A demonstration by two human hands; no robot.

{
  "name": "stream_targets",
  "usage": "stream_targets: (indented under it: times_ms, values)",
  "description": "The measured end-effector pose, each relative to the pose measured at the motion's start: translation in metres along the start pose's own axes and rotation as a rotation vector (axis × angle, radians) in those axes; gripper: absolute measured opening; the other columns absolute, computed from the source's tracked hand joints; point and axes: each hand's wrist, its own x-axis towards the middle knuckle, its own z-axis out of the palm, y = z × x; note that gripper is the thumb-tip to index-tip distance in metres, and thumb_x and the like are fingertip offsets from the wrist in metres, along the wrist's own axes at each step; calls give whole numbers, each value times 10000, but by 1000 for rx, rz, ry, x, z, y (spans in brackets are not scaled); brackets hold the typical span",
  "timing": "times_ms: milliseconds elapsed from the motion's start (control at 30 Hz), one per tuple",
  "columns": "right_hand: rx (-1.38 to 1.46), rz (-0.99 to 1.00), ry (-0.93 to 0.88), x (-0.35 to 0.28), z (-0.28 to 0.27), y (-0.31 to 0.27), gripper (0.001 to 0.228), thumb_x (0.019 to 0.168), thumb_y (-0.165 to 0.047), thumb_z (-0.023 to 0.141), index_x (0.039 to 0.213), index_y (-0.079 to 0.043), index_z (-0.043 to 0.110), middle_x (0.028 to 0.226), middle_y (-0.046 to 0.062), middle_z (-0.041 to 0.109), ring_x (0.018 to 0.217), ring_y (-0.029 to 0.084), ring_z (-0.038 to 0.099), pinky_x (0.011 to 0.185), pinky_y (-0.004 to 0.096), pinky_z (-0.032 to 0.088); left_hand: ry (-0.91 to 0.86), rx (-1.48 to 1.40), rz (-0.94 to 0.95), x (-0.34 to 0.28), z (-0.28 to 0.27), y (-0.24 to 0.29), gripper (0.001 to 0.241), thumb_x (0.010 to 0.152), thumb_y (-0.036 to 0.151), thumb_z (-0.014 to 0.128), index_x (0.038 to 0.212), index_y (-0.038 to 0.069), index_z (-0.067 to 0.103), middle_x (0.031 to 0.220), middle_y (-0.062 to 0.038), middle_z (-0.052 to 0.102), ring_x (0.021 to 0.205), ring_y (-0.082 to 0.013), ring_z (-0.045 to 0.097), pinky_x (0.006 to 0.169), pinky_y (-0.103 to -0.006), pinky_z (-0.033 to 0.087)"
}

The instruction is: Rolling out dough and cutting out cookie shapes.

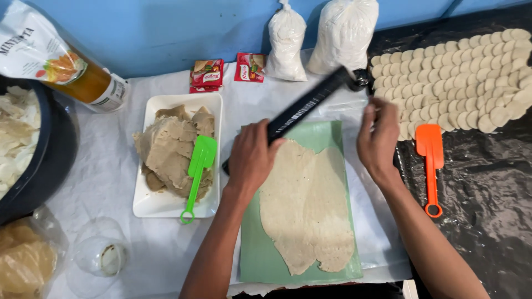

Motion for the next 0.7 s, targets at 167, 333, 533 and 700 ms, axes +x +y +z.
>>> stream_targets:
  times_ms: [167,333,533,700]
  values:
    - [-84,143,-411,-20,15,31,322,1014,-173,616,1247,49,622,1076,235,690,853,352,702,761,444,557,71,-70,-365,-41,-22,14,440,999,298,668,1275,-25,556,1120,-237,658,1055,-425,622,889,-507,495]
    - [-16,355,-636,-12,6,27,280,996,-229,636,1171,-11,659,1044,202,759,936,338,752,851,427,581,42,-37,-620,-74,-29,22,459,1013,264,617,1315,-63,502,1143,-288,641,1058,-446,628,891,-516,497]
    - [-214,358,-617,0,-24,33,274,1028,-222,611,1224,-44,681,1034,216,758,942,386,732,873,483,553,44,20,-532,-82,-13,29,466,986,172,612,1327,-107,460,1135,-342,601,1077,-476,601,914,-519,488]
    - [-404,41,-308,-9,-45,17,464,972,-180,673,1381,33,622,1098,248,712,990,430,668,847,527,532,44,124,-526,-64,-4,31,451,929,140,671,1276,-83,488,1038,-269,594,966,-426,580,840,-513,483]
